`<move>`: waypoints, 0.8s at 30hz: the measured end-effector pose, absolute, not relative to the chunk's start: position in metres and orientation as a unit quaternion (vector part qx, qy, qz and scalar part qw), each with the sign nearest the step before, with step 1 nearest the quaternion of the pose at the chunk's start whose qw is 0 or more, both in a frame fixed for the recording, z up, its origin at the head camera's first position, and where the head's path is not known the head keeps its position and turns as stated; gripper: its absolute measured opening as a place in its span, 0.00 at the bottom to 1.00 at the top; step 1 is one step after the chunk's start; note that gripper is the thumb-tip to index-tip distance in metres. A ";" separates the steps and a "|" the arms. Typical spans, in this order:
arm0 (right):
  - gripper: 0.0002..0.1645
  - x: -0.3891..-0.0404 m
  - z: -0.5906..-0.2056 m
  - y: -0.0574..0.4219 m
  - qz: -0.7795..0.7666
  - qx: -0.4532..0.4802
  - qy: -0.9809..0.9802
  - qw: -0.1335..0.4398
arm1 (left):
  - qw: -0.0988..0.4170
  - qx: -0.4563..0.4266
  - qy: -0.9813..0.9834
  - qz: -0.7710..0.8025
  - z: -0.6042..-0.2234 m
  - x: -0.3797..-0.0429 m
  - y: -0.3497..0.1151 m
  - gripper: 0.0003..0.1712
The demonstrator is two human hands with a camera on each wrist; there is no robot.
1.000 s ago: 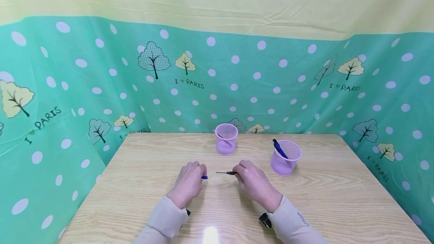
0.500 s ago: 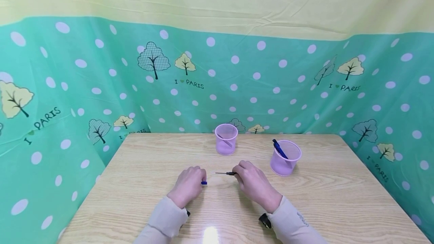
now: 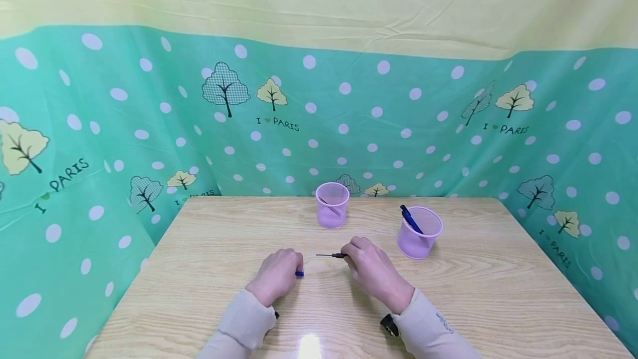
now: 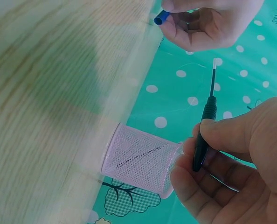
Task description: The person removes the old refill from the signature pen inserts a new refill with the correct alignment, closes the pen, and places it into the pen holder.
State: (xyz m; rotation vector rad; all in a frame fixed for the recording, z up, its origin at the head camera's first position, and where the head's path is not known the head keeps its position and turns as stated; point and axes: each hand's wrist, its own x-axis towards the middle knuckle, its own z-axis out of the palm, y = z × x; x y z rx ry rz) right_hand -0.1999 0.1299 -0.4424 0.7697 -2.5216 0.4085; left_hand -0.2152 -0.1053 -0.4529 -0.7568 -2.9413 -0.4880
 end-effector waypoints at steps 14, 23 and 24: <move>0.07 -0.199 -0.442 0.130 0.150 0.284 -0.918 0.233 | 0.030 -0.239 -0.957 -0.161 -0.455 -0.215 -0.106 0.16; 0.07 -0.199 -0.440 0.130 0.151 0.276 -0.921 0.228 | 0.000 -0.248 -0.954 -0.166 -0.458 -0.217 -0.105 0.18; 0.07 -0.199 -0.440 0.130 0.152 0.276 -0.921 0.227 | 0.000 -0.248 -0.955 -0.166 -0.459 -0.217 -0.105 0.18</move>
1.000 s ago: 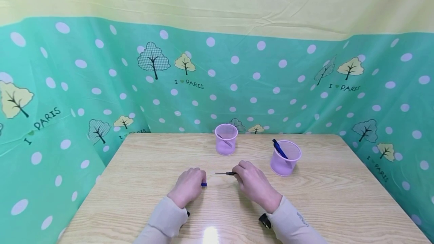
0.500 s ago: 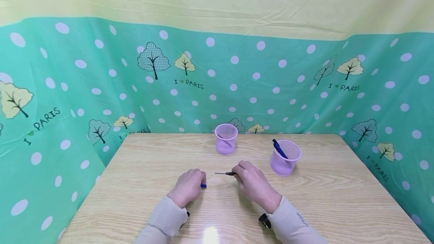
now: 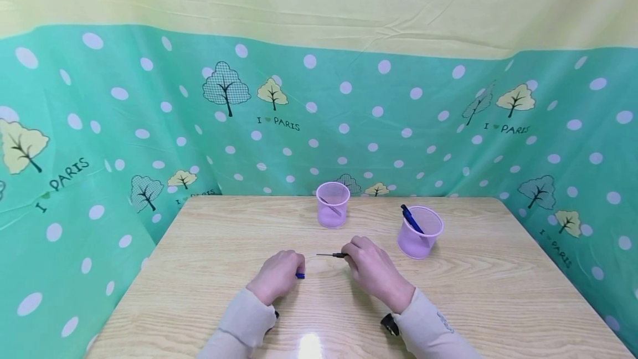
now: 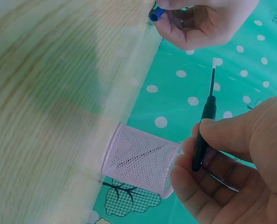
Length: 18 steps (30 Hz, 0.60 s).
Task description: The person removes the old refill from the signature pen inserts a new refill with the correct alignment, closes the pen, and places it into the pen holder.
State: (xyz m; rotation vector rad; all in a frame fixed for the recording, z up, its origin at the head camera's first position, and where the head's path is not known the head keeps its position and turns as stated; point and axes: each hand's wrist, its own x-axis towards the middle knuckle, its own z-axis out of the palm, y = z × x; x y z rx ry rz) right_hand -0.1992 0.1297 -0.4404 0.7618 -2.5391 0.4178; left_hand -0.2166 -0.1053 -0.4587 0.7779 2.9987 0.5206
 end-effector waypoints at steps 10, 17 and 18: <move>0.07 -0.199 -0.441 0.130 0.144 0.282 -0.920 0.230 | 0.003 0.250 0.953 0.168 -0.458 -0.216 -0.106 0.18; 0.07 -0.199 -0.442 0.129 0.148 0.283 -0.919 0.233 | 0.011 0.249 0.953 0.172 -0.456 -0.215 -0.106 0.17; 0.07 -0.199 -0.442 0.129 0.147 0.282 -0.919 0.232 | 0.012 0.249 0.953 0.172 -0.456 -0.215 -0.106 0.17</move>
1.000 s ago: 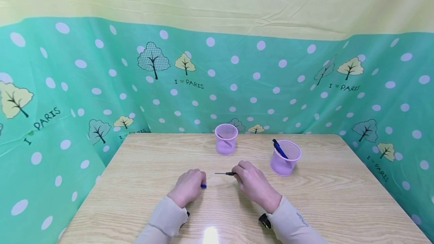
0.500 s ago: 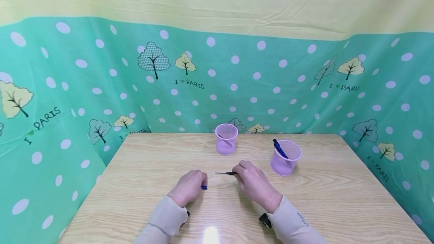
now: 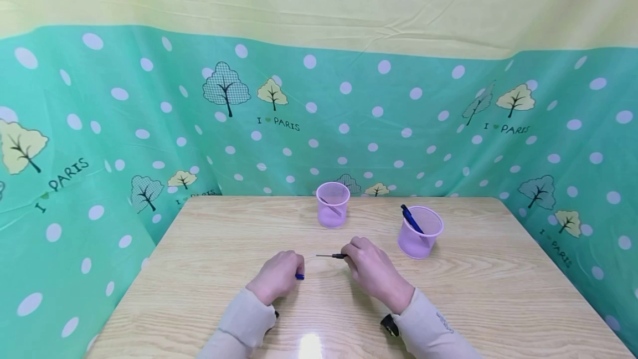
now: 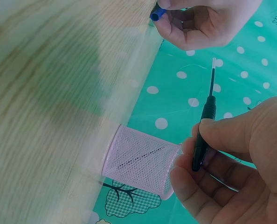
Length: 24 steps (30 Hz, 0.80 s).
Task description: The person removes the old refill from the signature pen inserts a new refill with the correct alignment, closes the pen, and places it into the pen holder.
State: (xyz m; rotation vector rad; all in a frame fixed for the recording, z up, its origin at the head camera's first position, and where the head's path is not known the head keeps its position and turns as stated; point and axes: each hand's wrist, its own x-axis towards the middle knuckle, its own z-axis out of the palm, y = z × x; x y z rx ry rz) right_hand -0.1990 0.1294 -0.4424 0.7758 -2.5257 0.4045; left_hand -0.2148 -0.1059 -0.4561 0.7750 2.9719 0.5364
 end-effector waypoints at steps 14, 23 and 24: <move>0.07 -0.199 -0.442 0.128 0.146 0.279 -0.922 0.225 | 0.010 0.248 0.954 0.168 -0.457 -0.215 -0.106 0.15; 0.06 -0.200 -0.442 0.129 0.146 0.282 -0.920 0.229 | 0.005 0.254 0.953 0.167 -0.457 -0.215 -0.106 0.14; 0.07 -0.199 -0.442 0.129 0.145 0.282 -0.920 0.230 | 0.005 0.255 0.953 0.166 -0.457 -0.215 -0.106 0.14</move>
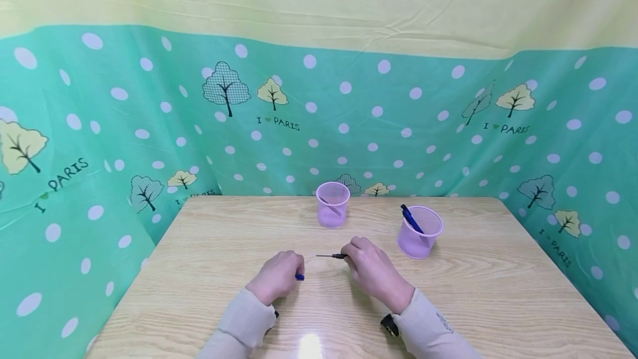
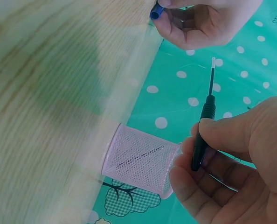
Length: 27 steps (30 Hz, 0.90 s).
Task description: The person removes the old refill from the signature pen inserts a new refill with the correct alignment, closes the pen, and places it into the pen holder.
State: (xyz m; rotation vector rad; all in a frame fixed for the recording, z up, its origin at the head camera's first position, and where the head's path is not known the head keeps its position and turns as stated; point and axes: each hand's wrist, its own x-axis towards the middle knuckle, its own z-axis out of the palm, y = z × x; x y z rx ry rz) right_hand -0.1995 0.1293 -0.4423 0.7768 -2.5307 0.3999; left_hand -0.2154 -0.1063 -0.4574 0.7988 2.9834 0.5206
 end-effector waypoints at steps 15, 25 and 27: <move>0.07 -0.198 -0.441 0.130 0.149 0.280 -0.921 0.225 | 0.012 0.246 0.957 0.156 -0.451 -0.214 -0.105 0.11; 0.06 -0.198 -0.442 0.129 0.146 0.286 -0.921 0.223 | -0.015 0.217 0.960 0.174 -0.446 -0.216 -0.101 0.18; 0.06 -0.198 -0.442 0.128 0.148 0.284 -0.921 0.222 | -0.025 0.217 0.960 0.175 -0.446 -0.216 -0.101 0.19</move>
